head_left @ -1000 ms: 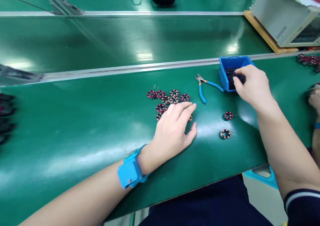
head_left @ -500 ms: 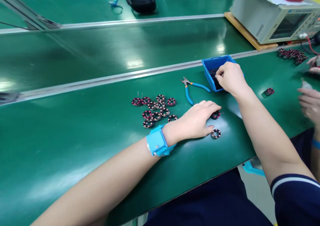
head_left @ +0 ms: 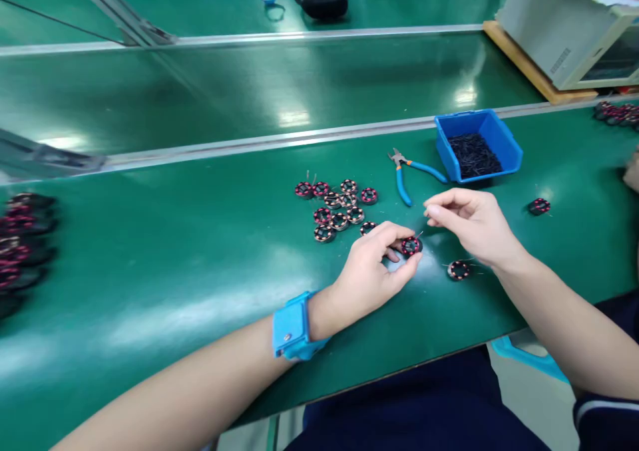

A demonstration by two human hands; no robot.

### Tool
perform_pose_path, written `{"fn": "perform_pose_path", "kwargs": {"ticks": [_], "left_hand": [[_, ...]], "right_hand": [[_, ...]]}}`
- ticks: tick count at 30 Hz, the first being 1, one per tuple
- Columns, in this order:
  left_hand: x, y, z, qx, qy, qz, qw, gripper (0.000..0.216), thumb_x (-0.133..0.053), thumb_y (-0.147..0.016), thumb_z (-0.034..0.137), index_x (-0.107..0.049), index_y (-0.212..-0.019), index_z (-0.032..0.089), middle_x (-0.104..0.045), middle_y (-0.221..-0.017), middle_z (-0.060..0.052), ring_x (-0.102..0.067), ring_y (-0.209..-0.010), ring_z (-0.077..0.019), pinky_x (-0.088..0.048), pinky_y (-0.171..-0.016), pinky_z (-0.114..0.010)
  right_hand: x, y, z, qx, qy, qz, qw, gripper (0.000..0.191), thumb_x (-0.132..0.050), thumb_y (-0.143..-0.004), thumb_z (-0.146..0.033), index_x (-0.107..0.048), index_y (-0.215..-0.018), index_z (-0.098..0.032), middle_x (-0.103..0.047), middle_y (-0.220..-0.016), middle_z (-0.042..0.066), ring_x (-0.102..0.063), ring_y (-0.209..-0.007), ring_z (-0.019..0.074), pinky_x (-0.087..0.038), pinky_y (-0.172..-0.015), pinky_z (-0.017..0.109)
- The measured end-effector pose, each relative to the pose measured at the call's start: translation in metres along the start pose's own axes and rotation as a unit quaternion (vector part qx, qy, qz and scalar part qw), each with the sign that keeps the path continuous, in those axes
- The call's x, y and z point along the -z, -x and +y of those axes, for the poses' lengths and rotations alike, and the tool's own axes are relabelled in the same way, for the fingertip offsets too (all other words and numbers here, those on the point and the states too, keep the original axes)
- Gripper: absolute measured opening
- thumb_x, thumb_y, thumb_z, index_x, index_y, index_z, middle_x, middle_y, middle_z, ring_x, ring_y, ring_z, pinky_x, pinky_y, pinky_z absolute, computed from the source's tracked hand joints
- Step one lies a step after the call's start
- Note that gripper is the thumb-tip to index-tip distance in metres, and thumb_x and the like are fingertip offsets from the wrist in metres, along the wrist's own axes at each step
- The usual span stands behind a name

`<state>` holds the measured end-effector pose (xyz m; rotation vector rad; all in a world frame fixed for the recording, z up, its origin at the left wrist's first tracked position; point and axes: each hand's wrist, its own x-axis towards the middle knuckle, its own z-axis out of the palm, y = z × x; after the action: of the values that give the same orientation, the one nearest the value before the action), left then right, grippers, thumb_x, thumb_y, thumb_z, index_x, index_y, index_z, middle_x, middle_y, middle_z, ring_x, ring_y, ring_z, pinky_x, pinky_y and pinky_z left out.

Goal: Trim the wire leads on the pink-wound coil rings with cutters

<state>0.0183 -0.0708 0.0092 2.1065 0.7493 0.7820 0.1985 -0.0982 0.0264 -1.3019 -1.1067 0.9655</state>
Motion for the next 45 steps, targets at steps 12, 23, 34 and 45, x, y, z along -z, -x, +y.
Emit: {"fn": "perform_pose_path", "kwargs": {"ticks": [12, 23, 34, 45], "left_hand": [[0.007, -0.001, -0.006, 0.044, 0.047, 0.037, 0.997, 0.015, -0.066, -0.072, 0.013, -0.064, -0.087, 0.013, -0.064, -0.082, -0.003, -0.060, -0.057, -0.0062, -0.053, -0.048, -0.014], [0.008, 0.000, -0.008, 0.030, 0.037, 0.033, 0.998, 0.015, -0.067, -0.073, 0.016, -0.064, -0.088, 0.012, -0.065, -0.083, -0.004, -0.058, -0.057, -0.0065, -0.052, -0.047, -0.015], [0.007, 0.001, -0.008, 0.020, 0.031, 0.037, 0.999, 0.016, -0.067, -0.073, 0.017, -0.063, -0.088, 0.014, -0.065, -0.083, -0.004, -0.059, -0.058, -0.0074, -0.052, -0.046, -0.015], [0.007, 0.002, -0.008, 0.009, 0.019, 0.031, 0.999, 0.015, -0.067, -0.075, 0.018, -0.064, -0.089, 0.013, -0.066, -0.083, -0.005, -0.058, -0.058, -0.0076, -0.053, -0.048, -0.017]], "right_hand": [[-0.012, -0.001, 0.005, -0.156, -0.091, -0.020, 0.983, 0.028, -0.088, -0.055, -0.035, -0.072, -0.073, -0.018, -0.073, -0.070, 0.000, -0.066, -0.060, 0.0106, -0.057, -0.064, 0.025], [-0.014, 0.002, 0.006, -0.114, -0.049, -0.035, 0.992, 0.026, -0.084, -0.062, -0.037, -0.072, -0.074, -0.018, -0.073, -0.070, 0.002, -0.067, -0.061, 0.0140, -0.057, -0.063, 0.029], [-0.014, 0.004, 0.004, -0.091, -0.014, -0.046, 0.995, 0.025, -0.082, -0.064, -0.038, -0.072, -0.075, -0.019, -0.072, -0.070, 0.002, -0.068, -0.061, 0.0155, -0.058, -0.063, 0.031], [-0.010, 0.005, 0.002, -0.061, 0.038, -0.070, 0.995, 0.021, -0.076, -0.072, -0.039, -0.070, -0.075, -0.019, -0.071, -0.071, 0.003, -0.066, -0.064, 0.0156, -0.056, -0.064, 0.030]]}}
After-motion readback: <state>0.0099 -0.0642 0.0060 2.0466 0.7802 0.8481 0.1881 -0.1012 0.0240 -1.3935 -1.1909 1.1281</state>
